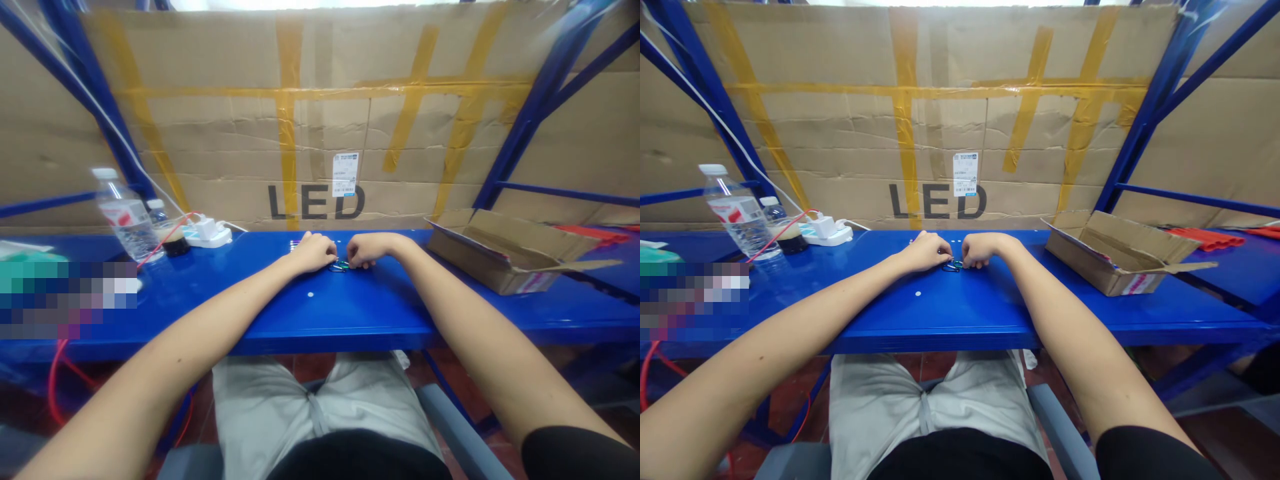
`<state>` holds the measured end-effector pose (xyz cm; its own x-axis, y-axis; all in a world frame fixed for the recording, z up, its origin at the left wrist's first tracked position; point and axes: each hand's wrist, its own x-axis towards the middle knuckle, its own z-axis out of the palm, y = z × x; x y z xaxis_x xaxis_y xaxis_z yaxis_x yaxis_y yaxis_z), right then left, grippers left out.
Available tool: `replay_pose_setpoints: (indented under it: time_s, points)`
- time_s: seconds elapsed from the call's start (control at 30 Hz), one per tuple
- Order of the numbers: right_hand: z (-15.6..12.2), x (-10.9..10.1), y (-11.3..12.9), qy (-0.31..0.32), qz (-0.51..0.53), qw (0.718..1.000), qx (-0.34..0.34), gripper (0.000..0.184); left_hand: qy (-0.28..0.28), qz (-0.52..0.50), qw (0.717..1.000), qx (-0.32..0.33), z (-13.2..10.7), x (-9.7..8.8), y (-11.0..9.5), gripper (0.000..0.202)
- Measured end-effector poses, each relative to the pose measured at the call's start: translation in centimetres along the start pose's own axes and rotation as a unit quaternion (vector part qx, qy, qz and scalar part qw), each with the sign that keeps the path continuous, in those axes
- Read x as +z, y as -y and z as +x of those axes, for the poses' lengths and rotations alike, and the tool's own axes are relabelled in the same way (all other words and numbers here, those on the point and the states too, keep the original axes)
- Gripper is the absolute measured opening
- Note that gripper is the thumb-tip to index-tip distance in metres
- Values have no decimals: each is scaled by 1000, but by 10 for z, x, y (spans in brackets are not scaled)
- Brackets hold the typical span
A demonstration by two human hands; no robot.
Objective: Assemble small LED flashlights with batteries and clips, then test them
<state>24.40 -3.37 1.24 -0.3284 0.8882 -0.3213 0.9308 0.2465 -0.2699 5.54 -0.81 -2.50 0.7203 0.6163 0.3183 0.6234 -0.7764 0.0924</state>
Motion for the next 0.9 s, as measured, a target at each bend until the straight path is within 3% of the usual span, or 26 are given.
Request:
replay_pose_setpoints:
  time_s: [0.13,0.23,0.4,0.6,0.73,0.9]
  points:
    - [2,1,-2,8,30,999,-31,21,-24,-20,999,-22,-1,-8,6,22]
    - [4,1,-5,6,57,997,-57,21,-58,-17,997,-44,-4,-17,21,26]
    - [3,-2,-9,-14,60,996,-60,11,-17,31,997,-68,-13,-24,50,28]
    - [0,-4,-2,-113,24,993,-27,5,42,56,994,-89,-18,-24,54,19]
    - [1,-1,3,-187,14,981,-46,10,43,17,994,-101,-18,-22,53,14]
    - [9,7,8,-306,30,946,-102,12,30,-42,993,-110,-19,-21,54,7]
